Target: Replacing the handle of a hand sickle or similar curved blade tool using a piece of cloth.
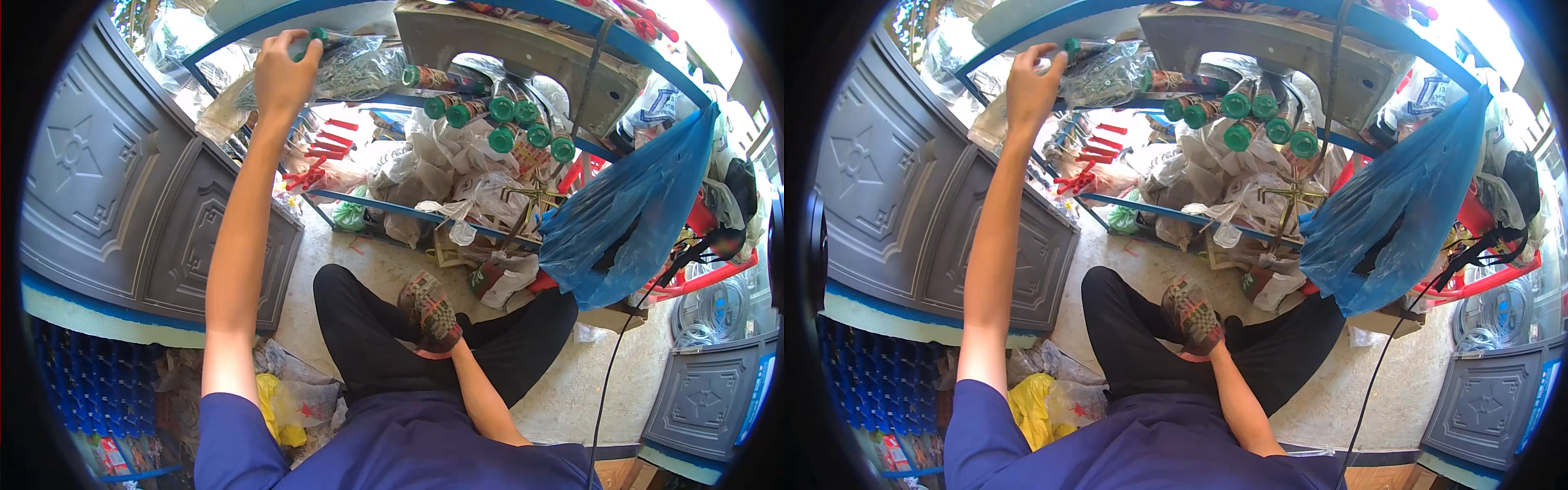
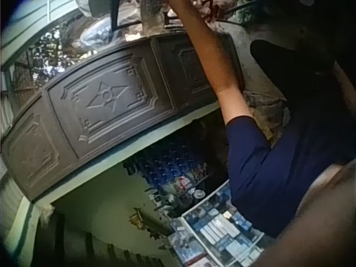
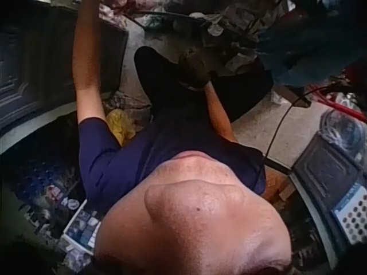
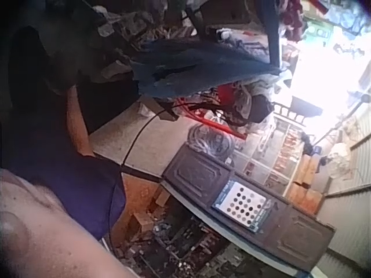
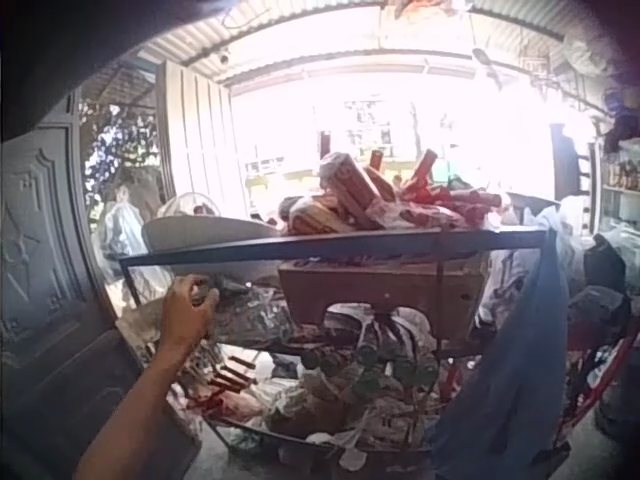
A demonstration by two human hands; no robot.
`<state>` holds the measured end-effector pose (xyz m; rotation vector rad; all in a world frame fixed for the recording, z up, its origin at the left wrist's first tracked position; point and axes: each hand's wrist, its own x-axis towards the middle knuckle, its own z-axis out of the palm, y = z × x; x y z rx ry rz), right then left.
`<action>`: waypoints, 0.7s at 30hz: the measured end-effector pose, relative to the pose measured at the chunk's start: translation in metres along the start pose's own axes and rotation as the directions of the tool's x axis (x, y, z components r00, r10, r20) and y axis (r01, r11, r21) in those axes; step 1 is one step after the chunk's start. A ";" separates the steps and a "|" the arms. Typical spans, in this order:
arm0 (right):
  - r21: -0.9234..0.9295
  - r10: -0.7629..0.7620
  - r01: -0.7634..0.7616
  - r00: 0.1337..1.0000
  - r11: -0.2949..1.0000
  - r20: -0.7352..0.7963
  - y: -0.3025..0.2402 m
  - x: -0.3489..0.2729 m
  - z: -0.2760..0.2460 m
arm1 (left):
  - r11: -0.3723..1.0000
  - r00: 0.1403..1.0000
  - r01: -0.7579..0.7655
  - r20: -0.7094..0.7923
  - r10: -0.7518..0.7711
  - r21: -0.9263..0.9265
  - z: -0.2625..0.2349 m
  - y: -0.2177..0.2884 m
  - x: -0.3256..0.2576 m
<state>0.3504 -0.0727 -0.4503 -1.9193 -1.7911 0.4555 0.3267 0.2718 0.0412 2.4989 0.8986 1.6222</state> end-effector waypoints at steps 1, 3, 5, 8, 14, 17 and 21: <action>0.004 0.027 -0.027 1.000 1.000 -0.002 0.009 -0.003 -0.003 | 0.995 0.998 -0.060 0.007 0.060 0.073 0.023 -0.004 0.009; 0.035 -0.014 0.011 0.998 0.999 0.068 -0.001 0.007 0.001 | 0.973 0.998 -0.069 0.003 0.070 0.220 0.023 -0.044 0.013; 0.060 -0.022 0.016 0.995 0.998 0.101 -0.003 0.010 -0.003 | 0.934 0.993 -0.085 0.107 0.050 0.347 0.036 -0.044 0.024; 0.093 -0.014 0.000 0.988 0.996 0.154 -0.008 0.007 -0.012 | 0.924 0.989 -0.058 0.151 0.001 0.379 0.054 -0.049 0.038; 0.133 -0.035 0.014 0.987 0.991 0.159 -0.019 0.000 -0.022 | 0.987 0.992 -0.076 0.113 0.061 0.138 0.047 -0.036 0.028; 0.143 -0.041 0.031 0.997 0.989 0.067 -0.015 -0.003 -0.019 | 0.977 0.993 0.080 0.096 -0.062 -0.195 0.028 0.000 -0.012; 0.151 -0.102 0.102 0.995 0.983 -0.011 -0.018 0.009 -0.016 | 0.729 0.953 0.257 0.041 -0.300 -0.634 -0.006 0.001 -0.072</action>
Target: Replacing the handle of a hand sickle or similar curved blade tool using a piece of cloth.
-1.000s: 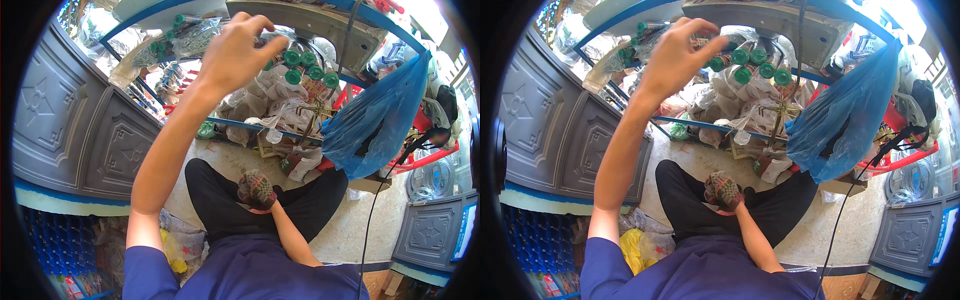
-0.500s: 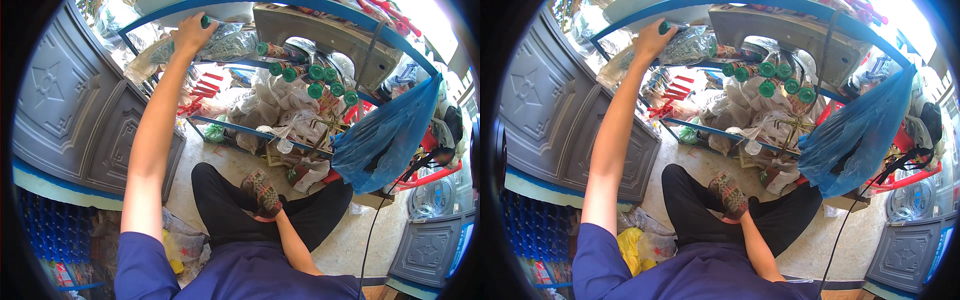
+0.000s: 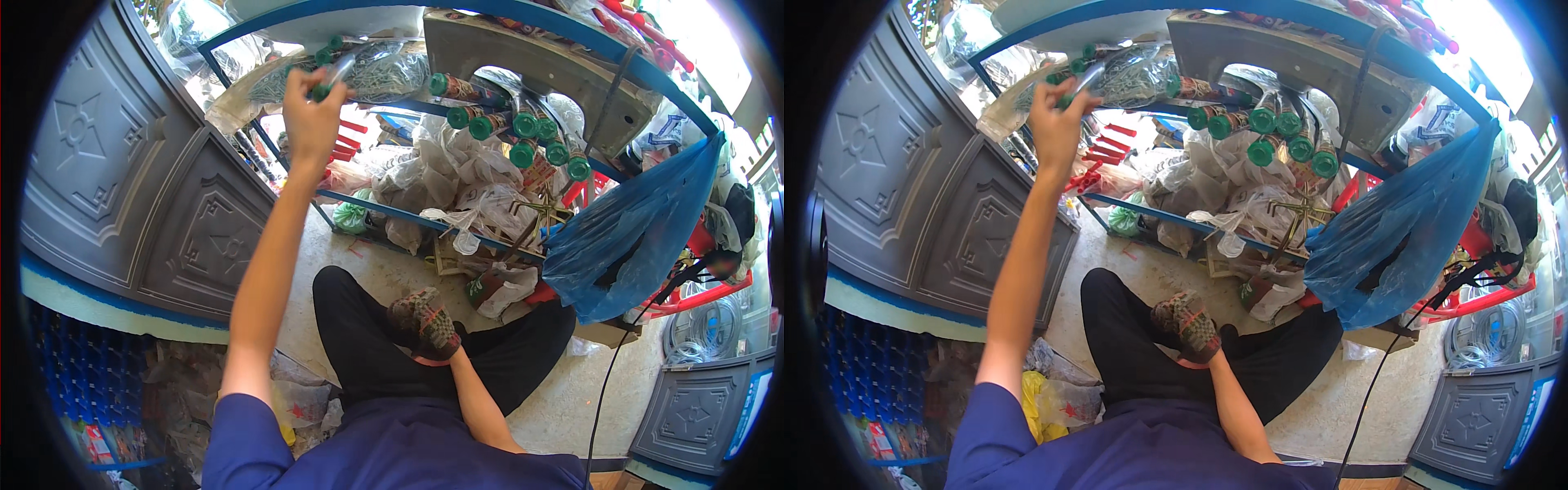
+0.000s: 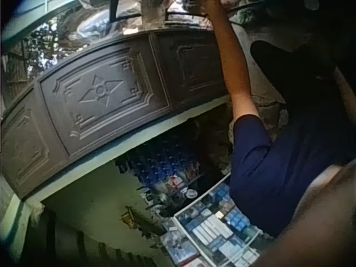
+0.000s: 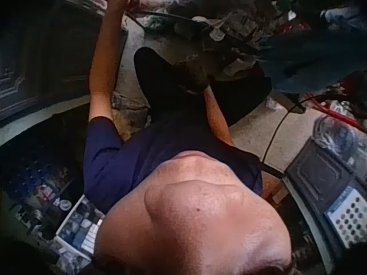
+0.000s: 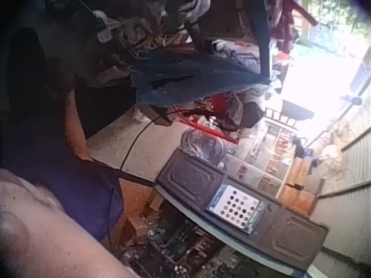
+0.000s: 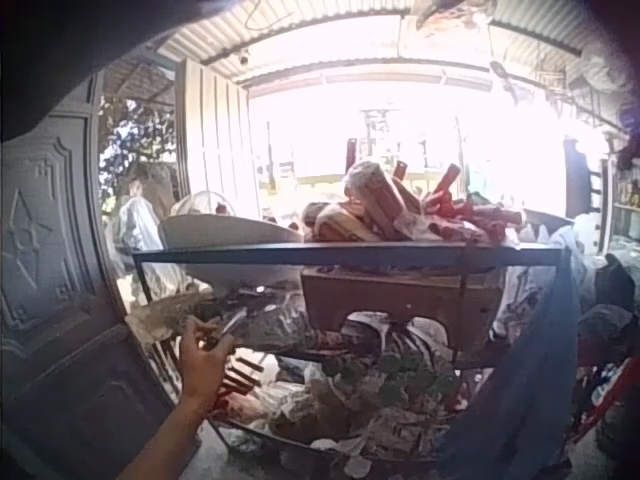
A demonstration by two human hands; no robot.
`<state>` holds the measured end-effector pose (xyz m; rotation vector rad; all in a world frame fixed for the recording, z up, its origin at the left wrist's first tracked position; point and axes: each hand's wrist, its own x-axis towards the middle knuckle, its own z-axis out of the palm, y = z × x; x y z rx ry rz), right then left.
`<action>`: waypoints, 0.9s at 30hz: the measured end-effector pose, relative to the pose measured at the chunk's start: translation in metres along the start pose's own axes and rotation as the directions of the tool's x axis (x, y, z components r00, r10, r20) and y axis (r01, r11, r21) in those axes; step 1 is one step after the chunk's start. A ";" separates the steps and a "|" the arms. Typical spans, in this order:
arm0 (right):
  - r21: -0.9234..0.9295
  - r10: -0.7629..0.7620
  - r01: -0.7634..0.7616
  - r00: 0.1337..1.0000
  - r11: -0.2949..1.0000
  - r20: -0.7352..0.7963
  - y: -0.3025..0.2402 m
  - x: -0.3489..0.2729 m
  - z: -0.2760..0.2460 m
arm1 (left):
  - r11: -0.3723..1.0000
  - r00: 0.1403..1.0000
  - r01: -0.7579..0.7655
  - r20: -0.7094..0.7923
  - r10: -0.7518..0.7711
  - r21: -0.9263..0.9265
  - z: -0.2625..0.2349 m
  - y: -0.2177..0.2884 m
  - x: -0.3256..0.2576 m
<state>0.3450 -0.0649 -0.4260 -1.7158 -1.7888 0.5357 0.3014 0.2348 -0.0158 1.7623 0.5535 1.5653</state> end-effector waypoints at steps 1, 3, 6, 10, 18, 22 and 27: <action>0.057 0.031 -0.033 0.999 0.998 0.029 0.005 -0.001 -0.003 | 0.987 0.993 0.116 -0.007 -0.117 -0.114 0.005 0.003 -0.017; 0.124 0.027 -0.038 0.996 0.992 0.085 0.002 0.007 -0.005 | 0.923 0.946 0.318 0.003 -0.325 -0.217 -0.011 0.009 -0.052; 0.242 0.031 -0.048 0.997 0.969 0.074 -0.010 0.005 -0.014 | 0.810 0.892 0.448 0.126 -0.434 -0.379 -0.026 0.000 -0.104; 0.391 0.072 -0.092 0.995 0.916 0.068 -0.019 0.005 -0.032 | 0.572 0.791 0.597 0.297 -0.534 -0.563 -0.014 0.010 -0.142; 0.670 0.155 -0.158 0.986 0.725 0.065 -0.045 0.008 -0.063 | 0.594 0.677 0.736 0.340 -0.653 -0.324 -0.027 0.002 -0.215; 0.792 0.224 -0.227 0.968 0.566 0.116 -0.060 0.005 -0.076 | 0.656 0.755 0.649 0.225 -0.615 -0.385 -0.041 0.015 -0.287; 0.636 0.009 0.132 0.977 0.760 -0.213 -0.076 -0.020 -0.052 | 0.798 0.789 0.602 0.123 -0.602 0.040 -0.053 0.037 -0.329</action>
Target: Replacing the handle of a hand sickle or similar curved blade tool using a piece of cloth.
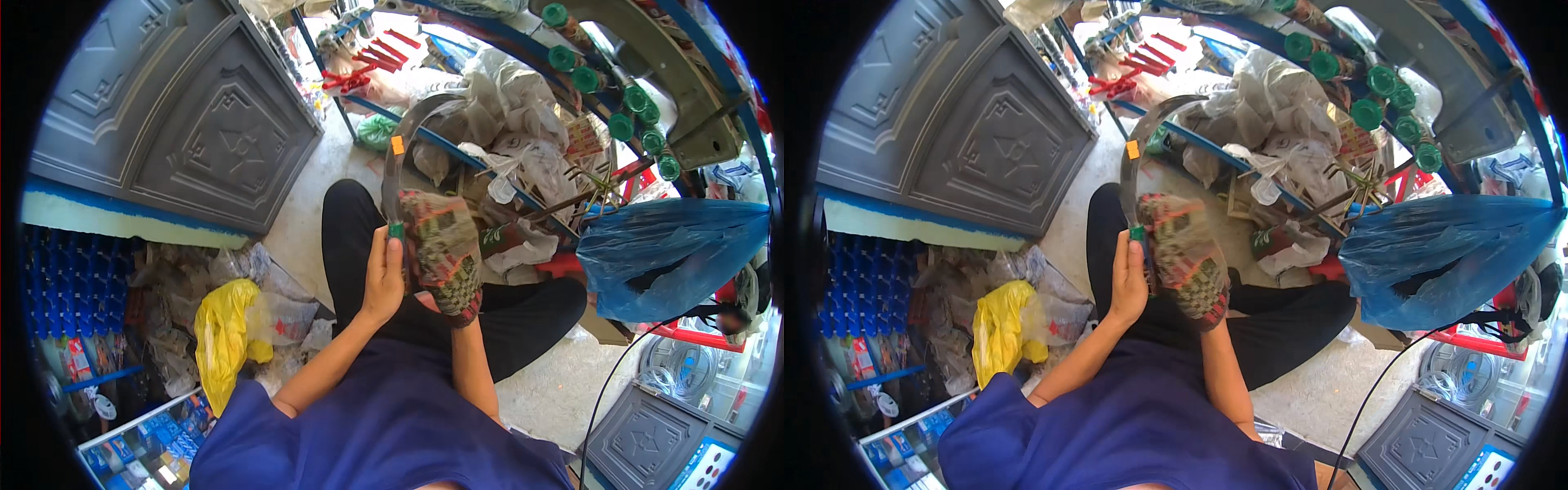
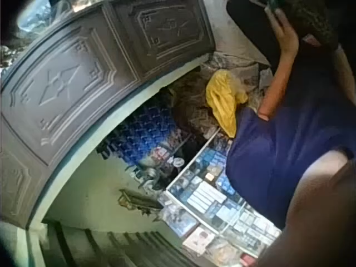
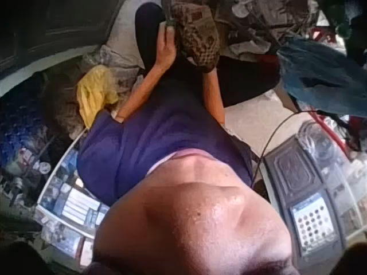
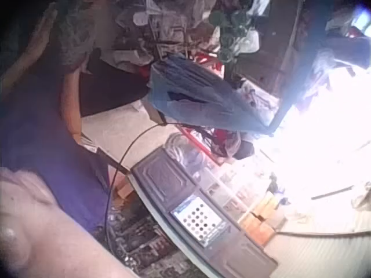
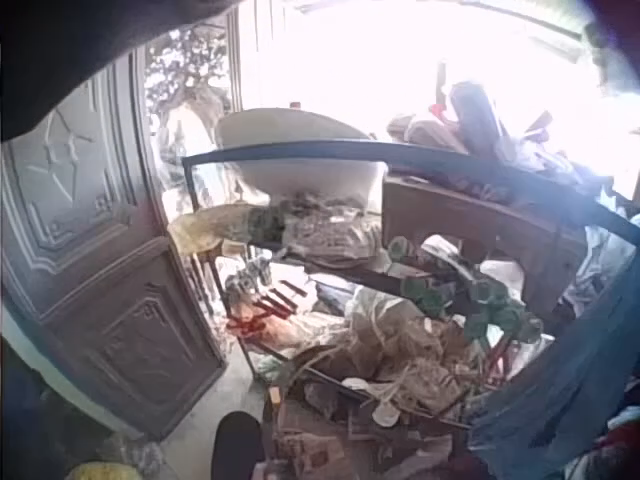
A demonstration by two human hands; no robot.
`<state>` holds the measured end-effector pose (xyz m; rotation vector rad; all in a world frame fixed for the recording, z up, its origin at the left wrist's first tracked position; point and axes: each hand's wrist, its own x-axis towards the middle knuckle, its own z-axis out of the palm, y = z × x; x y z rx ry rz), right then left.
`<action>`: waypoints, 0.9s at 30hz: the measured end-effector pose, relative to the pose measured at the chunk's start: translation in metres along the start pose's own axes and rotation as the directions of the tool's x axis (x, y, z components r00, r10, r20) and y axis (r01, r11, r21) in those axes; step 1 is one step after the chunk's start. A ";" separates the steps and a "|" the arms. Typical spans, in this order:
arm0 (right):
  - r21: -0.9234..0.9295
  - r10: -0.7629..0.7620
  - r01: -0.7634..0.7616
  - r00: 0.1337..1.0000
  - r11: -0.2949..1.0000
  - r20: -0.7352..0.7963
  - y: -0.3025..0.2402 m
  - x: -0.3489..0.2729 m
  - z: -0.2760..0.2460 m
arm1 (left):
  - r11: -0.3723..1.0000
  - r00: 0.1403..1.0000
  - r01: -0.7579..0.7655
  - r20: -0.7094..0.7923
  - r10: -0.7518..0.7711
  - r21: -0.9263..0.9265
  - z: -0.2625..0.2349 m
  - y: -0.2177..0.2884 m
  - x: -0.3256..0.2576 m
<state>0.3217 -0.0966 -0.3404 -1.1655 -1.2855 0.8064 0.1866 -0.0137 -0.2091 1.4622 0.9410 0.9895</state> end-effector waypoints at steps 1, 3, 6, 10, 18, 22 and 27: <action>0.007 0.008 -0.008 1.000 1.000 0.007 -0.007 0.004 0.010 | 1.000 1.000 0.010 -0.007 -0.010 0.004 -0.002 -0.003 -0.003; 0.544 0.319 -0.236 0.946 0.805 -0.061 -0.033 0.018 0.031 | 0.999 0.999 -0.008 0.048 0.010 -0.047 -0.005 -0.008 -0.010; 0.382 0.273 -0.220 0.958 0.898 -0.092 -0.117 0.053 0.030 | 0.993 0.997 -0.015 0.077 0.024 -0.118 -0.005 -0.015 -0.016; 0.261 0.143 -0.094 0.973 0.961 -0.179 -0.135 0.065 0.030 | 0.996 0.997 -0.043 0.062 0.048 -0.075 -0.005 0.001 -0.014; 0.293 0.302 -0.198 0.879 0.935 -0.368 -0.156 0.071 0.020 | 0.966 0.973 -0.182 -0.105 0.204 0.184 -0.055 0.061 0.045; -0.061 0.140 -0.161 0.956 0.985 -0.257 -0.149 0.069 0.010 | 0.955 0.955 -0.280 -0.073 0.287 0.102 -0.030 0.082 0.054; 0.102 0.274 -0.258 0.939 0.961 -0.206 -0.157 0.070 0.011 | 0.985 0.986 -0.163 -0.034 0.162 -0.050 -0.019 0.094 0.057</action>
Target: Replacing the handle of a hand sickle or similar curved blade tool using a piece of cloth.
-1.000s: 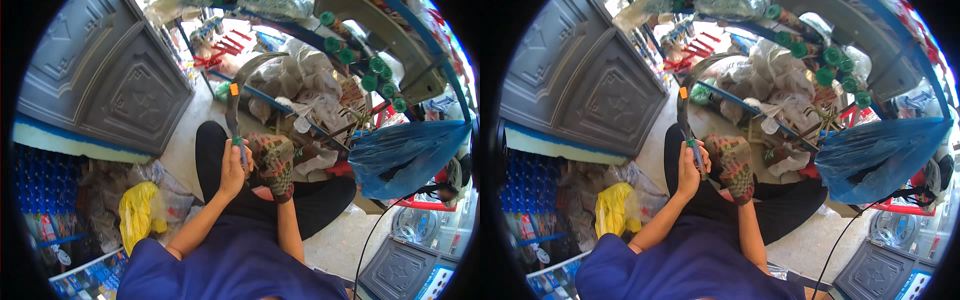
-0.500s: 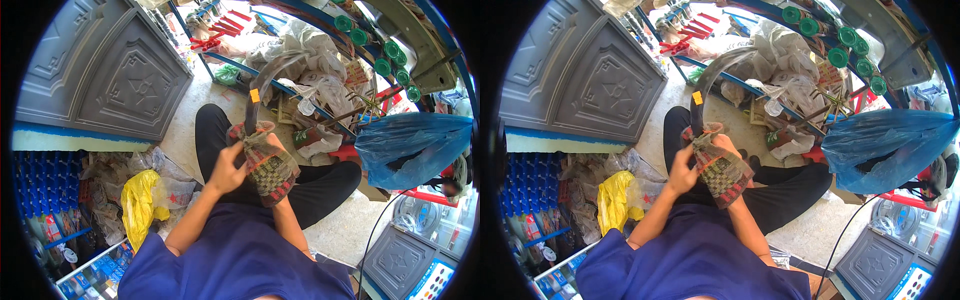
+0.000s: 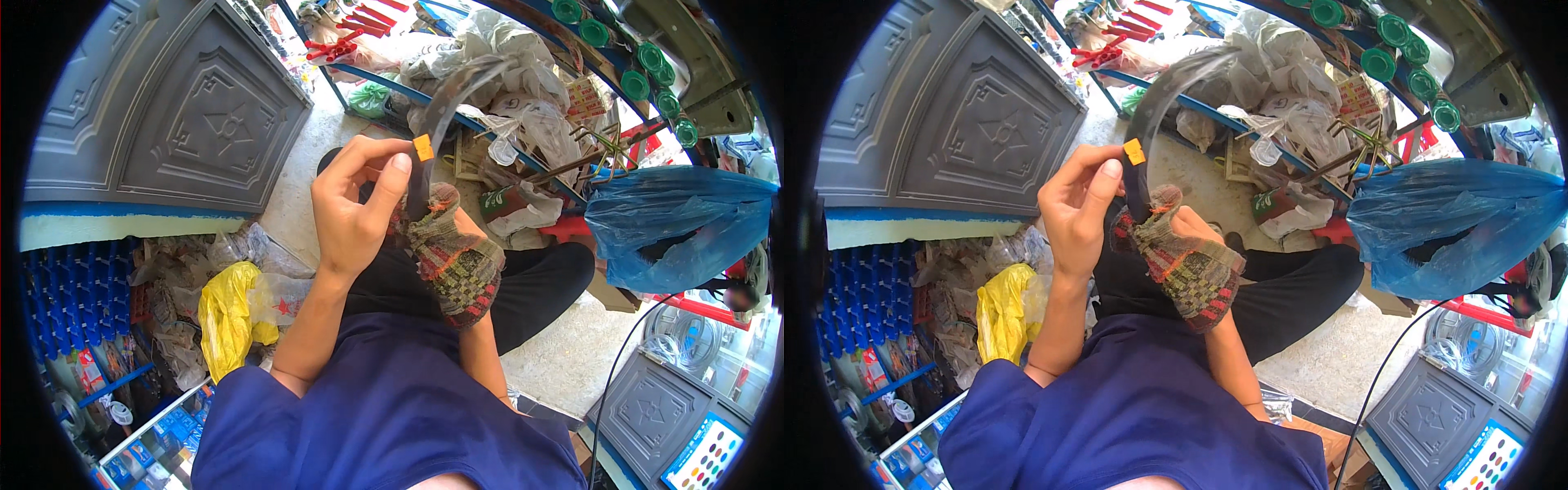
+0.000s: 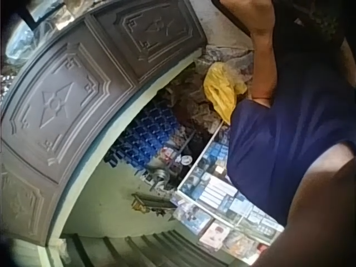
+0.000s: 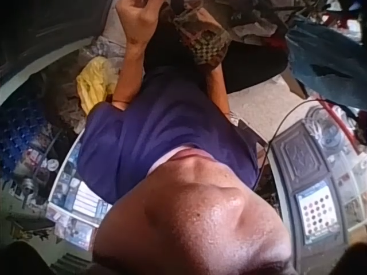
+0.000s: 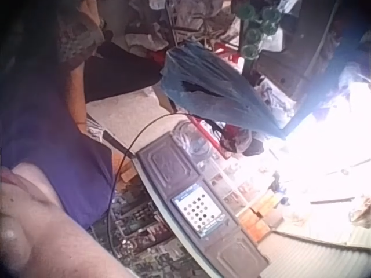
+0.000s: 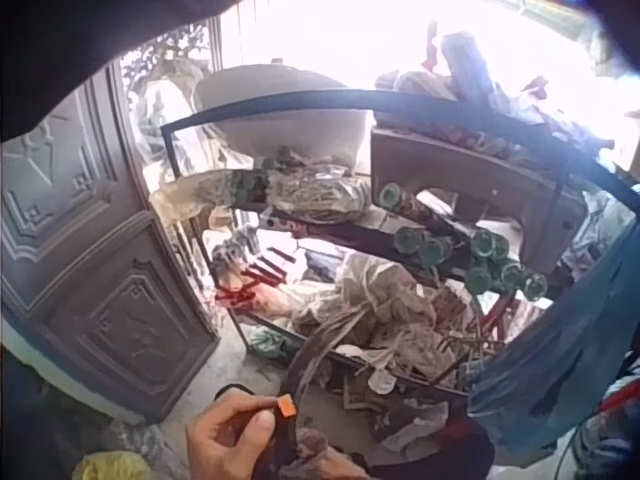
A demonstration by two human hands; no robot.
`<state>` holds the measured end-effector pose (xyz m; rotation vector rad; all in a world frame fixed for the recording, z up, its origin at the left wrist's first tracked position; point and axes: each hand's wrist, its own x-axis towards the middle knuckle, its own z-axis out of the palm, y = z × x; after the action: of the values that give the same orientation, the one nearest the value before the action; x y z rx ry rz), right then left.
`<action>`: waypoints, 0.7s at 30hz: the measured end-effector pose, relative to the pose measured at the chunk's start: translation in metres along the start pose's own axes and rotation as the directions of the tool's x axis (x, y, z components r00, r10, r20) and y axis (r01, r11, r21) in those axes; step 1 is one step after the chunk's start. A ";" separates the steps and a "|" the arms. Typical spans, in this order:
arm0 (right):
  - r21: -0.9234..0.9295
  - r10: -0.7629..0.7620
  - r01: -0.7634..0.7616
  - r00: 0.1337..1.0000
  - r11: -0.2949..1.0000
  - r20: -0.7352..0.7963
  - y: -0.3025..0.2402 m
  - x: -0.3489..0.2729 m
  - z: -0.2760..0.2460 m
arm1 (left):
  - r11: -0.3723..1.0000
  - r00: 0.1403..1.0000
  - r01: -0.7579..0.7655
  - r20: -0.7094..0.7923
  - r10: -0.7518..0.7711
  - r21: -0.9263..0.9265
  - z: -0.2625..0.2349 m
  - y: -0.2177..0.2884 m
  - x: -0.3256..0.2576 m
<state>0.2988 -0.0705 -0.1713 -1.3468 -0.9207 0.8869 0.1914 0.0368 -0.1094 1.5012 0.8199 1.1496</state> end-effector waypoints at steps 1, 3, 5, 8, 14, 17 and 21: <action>-0.080 -0.057 0.059 0.998 0.995 0.023 0.000 0.000 -0.001 | 1.000 0.999 -0.016 0.031 0.016 -0.010 -0.002 0.001 0.000; -0.080 -0.053 0.056 0.998 0.995 0.036 0.001 -0.001 -0.002 | 0.999 0.998 -0.026 0.064 0.027 -0.019 0.000 0.001 0.002; -0.079 -0.047 0.051 0.998 0.996 0.052 0.000 -0.003 -0.003 | 1.000 0.998 -0.017 0.065 0.016 0.005 0.006 0.001 0.005; 0.033 0.112 -0.113 0.993 0.993 0.042 -0.010 -0.005 0.002 | 0.991 0.994 -0.089 0.075 0.082 0.103 0.001 0.004 0.005; -0.174 -0.041 0.057 0.995 0.983 0.091 -0.005 -0.007 -0.004 | 0.964 0.958 -0.207 0.237 0.164 0.168 -0.006 0.004 0.006; -0.064 -0.066 0.072 0.994 0.995 0.091 -0.006 -0.007 -0.002 | 0.987 0.976 -0.160 0.142 0.163 -0.032 -0.007 -0.001 0.005; 0.108 0.121 -0.136 0.984 0.985 0.133 -0.009 -0.006 -0.007 | 0.997 0.992 0.067 0.102 -0.070 0.031 -0.006 0.008 0.008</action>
<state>0.3029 -0.0794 -0.1623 -1.2709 -0.8712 1.1192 0.1877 0.0441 -0.0999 1.5300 0.8134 1.0058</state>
